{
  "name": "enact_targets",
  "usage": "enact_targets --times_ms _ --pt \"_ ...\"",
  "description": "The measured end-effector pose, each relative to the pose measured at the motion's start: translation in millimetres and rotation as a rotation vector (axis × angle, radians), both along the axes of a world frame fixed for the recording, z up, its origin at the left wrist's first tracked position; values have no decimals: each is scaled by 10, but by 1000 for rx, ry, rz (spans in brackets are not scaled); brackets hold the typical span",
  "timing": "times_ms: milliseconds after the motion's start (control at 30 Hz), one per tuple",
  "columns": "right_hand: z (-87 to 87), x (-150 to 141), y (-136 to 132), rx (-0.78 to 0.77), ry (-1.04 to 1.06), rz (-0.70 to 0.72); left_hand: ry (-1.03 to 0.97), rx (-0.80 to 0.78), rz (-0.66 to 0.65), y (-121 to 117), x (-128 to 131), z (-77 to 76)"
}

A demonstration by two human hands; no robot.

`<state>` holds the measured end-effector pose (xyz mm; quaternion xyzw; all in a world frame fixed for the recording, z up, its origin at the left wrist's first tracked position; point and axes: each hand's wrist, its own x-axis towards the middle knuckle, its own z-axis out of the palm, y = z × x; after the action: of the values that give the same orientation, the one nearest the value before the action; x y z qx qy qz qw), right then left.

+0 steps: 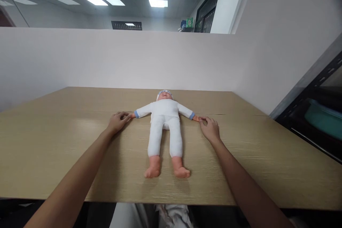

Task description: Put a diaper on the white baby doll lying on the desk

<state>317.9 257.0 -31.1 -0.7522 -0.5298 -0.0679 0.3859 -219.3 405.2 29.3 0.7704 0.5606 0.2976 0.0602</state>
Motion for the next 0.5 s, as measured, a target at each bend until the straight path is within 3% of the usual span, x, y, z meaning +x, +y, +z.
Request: enact_targets --times_ms 500 --pt "1 -18 -35 3 -13 22 -30 -42 52 -15 24 -19"
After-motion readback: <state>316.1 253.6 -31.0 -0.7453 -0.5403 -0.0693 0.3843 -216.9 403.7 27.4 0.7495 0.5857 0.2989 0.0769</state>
